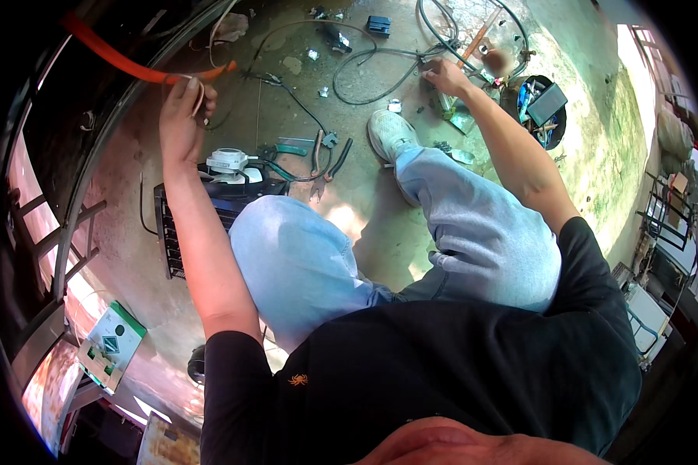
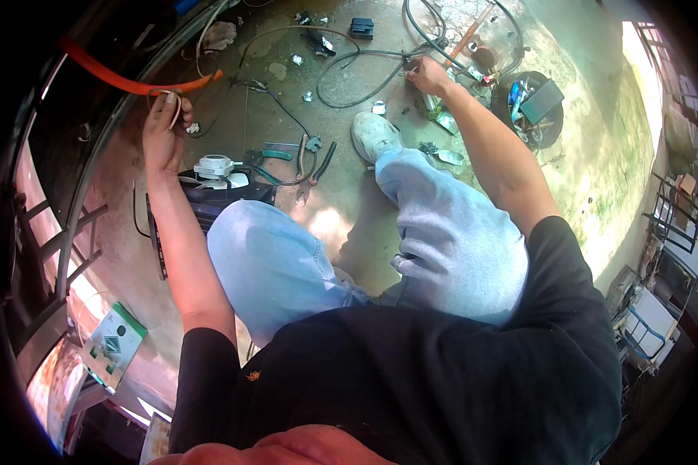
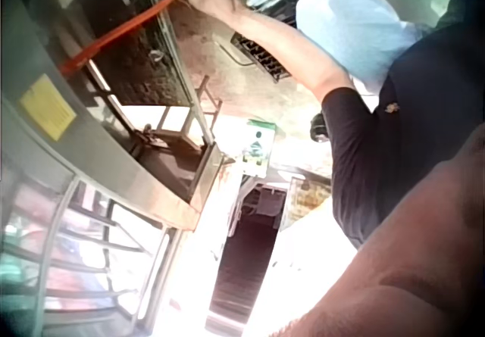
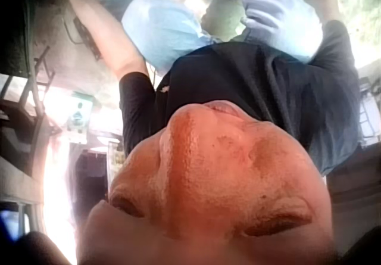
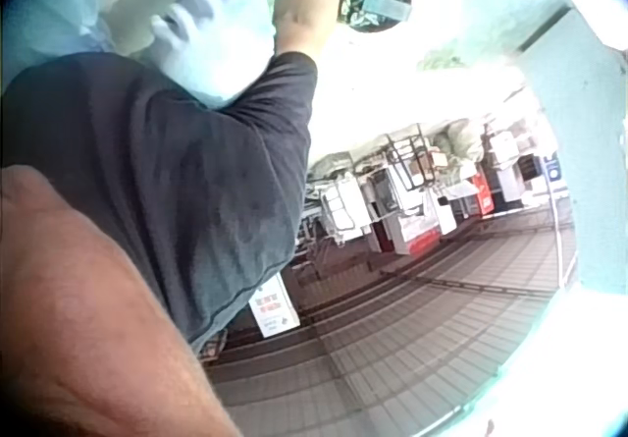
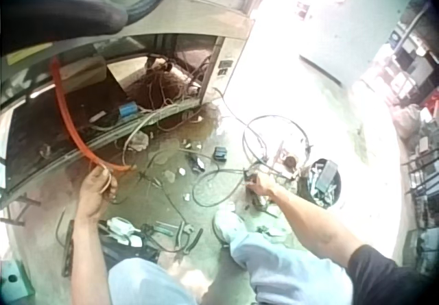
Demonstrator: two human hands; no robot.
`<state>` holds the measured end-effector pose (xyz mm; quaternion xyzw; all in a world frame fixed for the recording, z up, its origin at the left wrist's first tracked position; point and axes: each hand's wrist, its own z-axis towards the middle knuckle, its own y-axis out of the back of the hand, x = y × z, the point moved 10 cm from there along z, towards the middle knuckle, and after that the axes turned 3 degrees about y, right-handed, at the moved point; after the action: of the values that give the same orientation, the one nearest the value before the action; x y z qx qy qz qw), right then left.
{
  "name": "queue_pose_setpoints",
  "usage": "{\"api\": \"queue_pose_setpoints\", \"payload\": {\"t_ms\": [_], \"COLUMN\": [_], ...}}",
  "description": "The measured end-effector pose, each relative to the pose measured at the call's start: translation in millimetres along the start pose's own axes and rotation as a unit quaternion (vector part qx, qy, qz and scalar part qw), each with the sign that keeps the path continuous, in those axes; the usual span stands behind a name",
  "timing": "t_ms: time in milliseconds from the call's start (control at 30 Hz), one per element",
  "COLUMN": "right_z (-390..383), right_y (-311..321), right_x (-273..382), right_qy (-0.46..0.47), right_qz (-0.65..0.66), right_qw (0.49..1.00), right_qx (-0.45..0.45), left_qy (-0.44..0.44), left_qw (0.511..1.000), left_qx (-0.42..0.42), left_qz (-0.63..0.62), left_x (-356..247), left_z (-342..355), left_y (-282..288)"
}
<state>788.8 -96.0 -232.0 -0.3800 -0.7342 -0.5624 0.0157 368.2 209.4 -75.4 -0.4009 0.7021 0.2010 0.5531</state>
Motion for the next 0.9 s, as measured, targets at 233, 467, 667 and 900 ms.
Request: {"api": "queue_pose_setpoints", "payload": {"t_ms": [233, 467, 667, 900], "right_z": [-21.8, -30.4, -45.1, -79.1], "right_y": [9.5, 11.9, -3.3, -30.2], "right_x": [-38.1, -44.6, -73.6, -63.5], "right_qy": [-0.049, -0.071, -0.11, -0.071], "right_qz": [0.001, -0.014, -0.17, -0.321], "right_qw": [0.998, 0.996, 0.979, 0.944], "right_qx": [-0.041, -0.051, -0.008, 0.022], "left_qy": [0.005, 0.006, 0.021, 0.036], "left_qw": [1.0, 0.999, 0.997, 0.993], "left_qx": [-0.011, -0.032, -0.036, -0.081], "left_qz": [-0.009, -0.028, -0.06, -0.078], "left_x": [6.3, 8.5, 8.5, 6.6], "left_z": [1.6, 1.5, 2.2, -10.3], "left_y": [13.4, 15.7, 16.6, 23.4]}}
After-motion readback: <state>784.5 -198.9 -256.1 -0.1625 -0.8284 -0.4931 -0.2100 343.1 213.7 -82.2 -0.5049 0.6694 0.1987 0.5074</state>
